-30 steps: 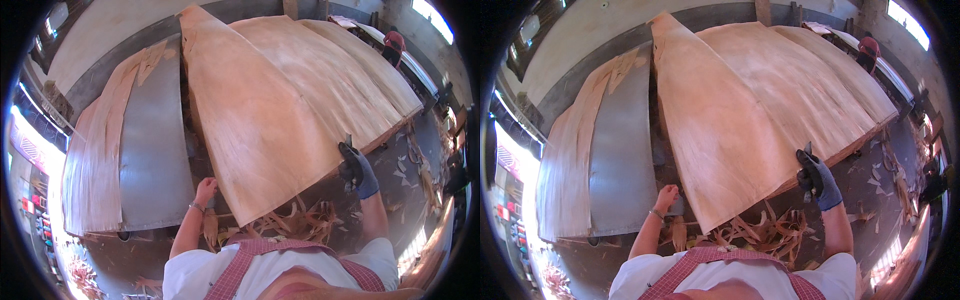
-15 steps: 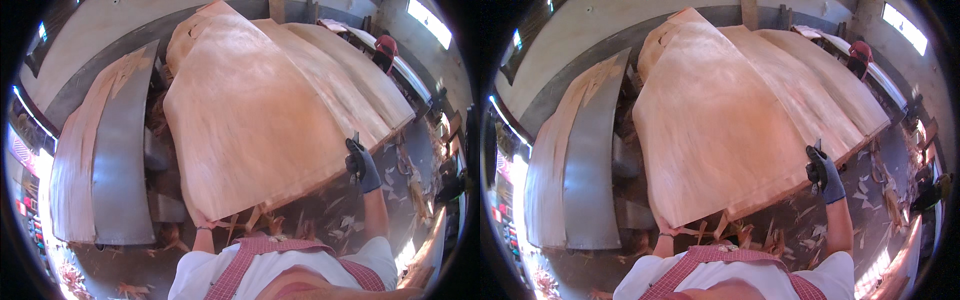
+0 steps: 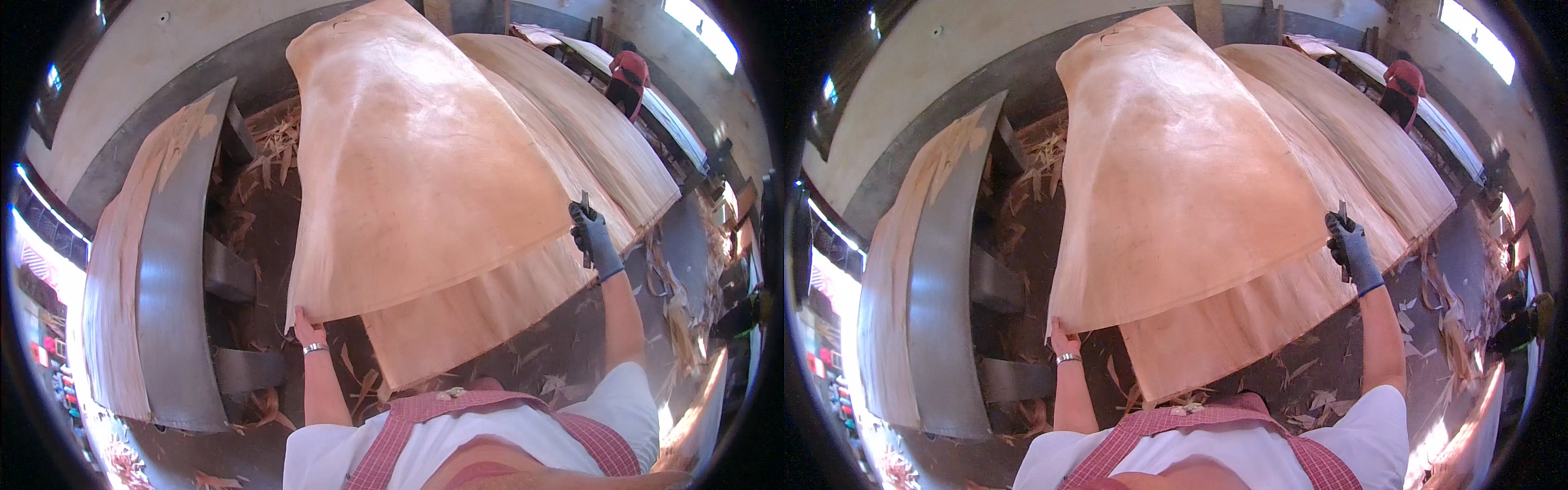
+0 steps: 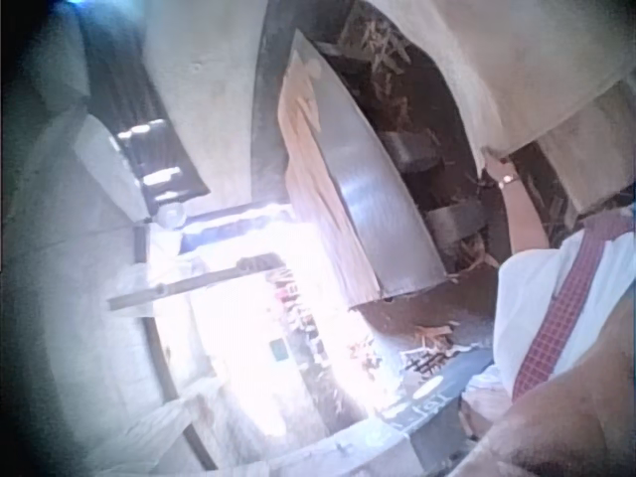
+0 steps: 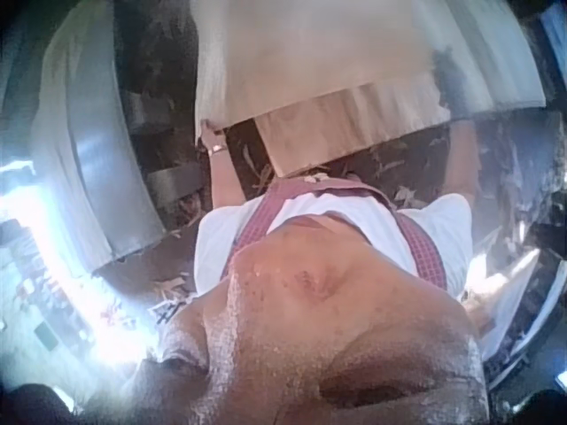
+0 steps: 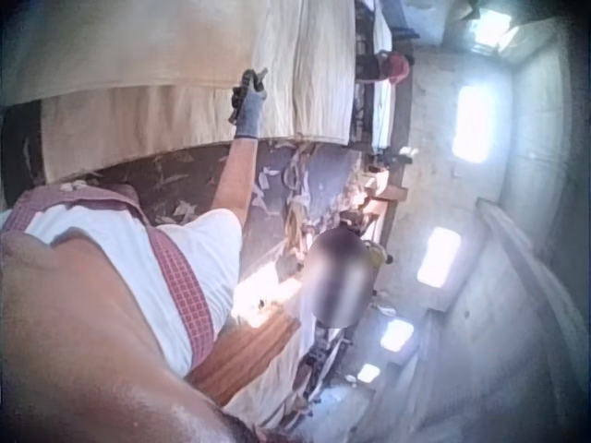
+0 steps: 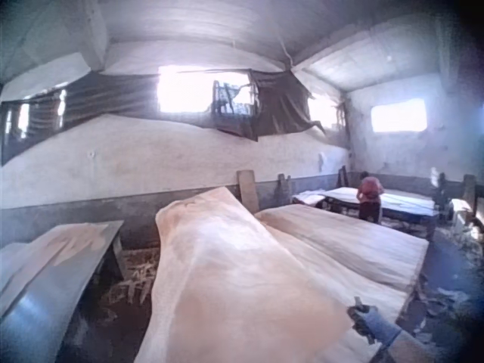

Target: The person tapes together and trims wood veneer sheets, using a knife to cut away excess and a long stick to align the edges.

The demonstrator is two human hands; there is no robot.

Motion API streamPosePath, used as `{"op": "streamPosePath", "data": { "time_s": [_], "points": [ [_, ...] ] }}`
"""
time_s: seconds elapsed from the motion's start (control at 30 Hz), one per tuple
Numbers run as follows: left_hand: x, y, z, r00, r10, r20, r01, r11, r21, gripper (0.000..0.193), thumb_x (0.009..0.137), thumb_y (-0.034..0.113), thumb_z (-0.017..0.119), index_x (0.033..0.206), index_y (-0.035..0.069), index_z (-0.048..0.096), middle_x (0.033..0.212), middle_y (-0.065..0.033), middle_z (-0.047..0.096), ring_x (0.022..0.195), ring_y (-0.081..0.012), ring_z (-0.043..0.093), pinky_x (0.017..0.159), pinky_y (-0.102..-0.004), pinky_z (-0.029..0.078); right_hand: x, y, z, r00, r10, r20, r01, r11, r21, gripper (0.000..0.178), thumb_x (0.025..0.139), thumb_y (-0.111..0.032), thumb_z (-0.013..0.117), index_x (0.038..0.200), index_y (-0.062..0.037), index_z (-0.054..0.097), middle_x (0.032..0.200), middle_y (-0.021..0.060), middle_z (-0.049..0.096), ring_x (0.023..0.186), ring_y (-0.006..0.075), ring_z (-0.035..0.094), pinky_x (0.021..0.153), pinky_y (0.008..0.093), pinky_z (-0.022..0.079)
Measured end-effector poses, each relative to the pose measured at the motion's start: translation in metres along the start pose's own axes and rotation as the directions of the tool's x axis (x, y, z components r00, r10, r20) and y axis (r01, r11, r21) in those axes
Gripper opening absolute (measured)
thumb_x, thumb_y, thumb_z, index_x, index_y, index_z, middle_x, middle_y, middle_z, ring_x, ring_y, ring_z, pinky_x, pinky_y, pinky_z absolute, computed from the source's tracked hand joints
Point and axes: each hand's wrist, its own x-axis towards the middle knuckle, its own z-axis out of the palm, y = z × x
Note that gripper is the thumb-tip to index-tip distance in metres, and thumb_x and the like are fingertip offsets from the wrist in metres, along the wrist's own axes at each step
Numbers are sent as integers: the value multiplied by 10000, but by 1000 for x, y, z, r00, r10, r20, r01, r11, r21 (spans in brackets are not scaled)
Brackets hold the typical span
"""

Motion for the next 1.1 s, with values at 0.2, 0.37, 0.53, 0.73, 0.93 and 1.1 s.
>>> {"op": "streamPosePath", "data": {
  "time_s": [0.2,0.37,0.53,0.73,0.93,1.1],
  "points": [
    [-62,-55,76,985,156,-77,-156,988,1,398,884,272,693,1188,40,582,1147,-78,651,1032,-225,631,791,-367,557,101,29,-70,998,-61,-3,61,997,-36,418,884,-442,688,1128,-105,643,573,4,534,371,74,448,339,237,331],
    [-88,-102,100,972,215,-96,-217,976,-4,452,900,229,656,1269,-7,541,1259,-116,607,1110,-257,607,868,-409,542,162,39,-121,993,-89,79,88,996,7,402,908,-394,672,1121,-56,635,594,-32,497,400,62,443,345,219,317],
    [-115,-129,133,955,272,-122,-269,962,37,408,908,239,640,1224,-9,573,1214,-115,631,1044,-260,635,806,-406,562,198,30,-147,982,-132,137,140,989,-47,260,947,-294,621,1088,-76,625,674,-54,486,478,50,474,395,207,335],
    [-135,-156,169,964,217,-156,-211,976,54,428,895,256,653,1228,0,575,1186,-107,640,1014,-253,643,737,-393,569,254,46,-163,991,-126,46,133,969,-207,316,934,-351,636,1099,-83,664,617,-13,529,470,89,509,406,259,386],
    [-147,-179,147,966,229,-116,-233,972,-17,398,934,281,599,1176,-34,580,1177,-123,648,1025,-287,642,802,-416,557,250,73,-168,974,-226,5,205,871,-447,377,941,-376,618,1179,-88,667,603,-6,557,455,91,498,431,284,393],
    [-151,-192,139,951,215,-221,-188,973,137,515,973,355,512,1298,-44,510,1280,-157,593,1140,-313,588,958,-461,491,251,118,-162,964,-266,25,255,888,-384,444,923,-389,642,1230,-69,643,675,13,603,527,88,539,493,282,423]
  ]
}}
